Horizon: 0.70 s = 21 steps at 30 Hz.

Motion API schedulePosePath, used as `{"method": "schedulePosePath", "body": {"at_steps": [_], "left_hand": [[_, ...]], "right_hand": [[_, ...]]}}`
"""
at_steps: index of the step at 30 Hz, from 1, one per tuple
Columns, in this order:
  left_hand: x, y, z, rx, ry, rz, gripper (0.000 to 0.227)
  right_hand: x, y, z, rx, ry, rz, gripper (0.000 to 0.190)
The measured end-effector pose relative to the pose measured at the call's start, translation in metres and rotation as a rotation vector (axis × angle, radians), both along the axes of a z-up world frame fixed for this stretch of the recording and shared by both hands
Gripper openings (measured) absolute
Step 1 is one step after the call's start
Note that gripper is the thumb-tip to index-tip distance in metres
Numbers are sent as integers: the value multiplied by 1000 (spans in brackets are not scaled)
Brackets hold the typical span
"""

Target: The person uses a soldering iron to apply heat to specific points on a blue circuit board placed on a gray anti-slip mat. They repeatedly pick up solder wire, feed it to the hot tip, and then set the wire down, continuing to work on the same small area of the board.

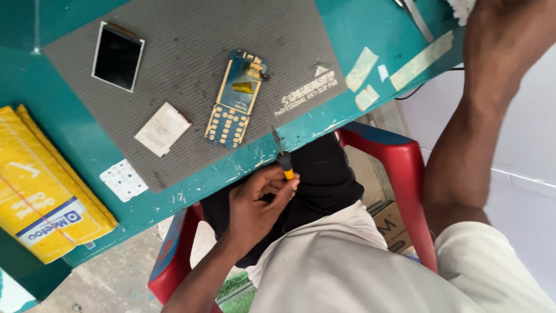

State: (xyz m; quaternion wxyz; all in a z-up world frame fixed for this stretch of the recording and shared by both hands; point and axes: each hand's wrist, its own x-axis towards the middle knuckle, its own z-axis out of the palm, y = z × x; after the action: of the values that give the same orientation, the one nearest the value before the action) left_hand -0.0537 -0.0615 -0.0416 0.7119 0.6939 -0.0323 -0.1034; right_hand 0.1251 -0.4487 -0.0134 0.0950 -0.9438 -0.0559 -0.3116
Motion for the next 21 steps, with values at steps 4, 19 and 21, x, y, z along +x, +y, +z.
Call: {"method": "schedulePosePath", "body": {"at_steps": [4,19,21], "left_hand": [[0,-1,-2,1,14,-4,24],[-4,-6,-12,38,-73,70,31],[-4,-7,-12,22,-76,79,30]], "right_hand": [[14,-2,-5,-356,-62,-105,8],[-7,-16,-49,39,52,300,2],[-33,43,-26,419,127,568,3]]}}
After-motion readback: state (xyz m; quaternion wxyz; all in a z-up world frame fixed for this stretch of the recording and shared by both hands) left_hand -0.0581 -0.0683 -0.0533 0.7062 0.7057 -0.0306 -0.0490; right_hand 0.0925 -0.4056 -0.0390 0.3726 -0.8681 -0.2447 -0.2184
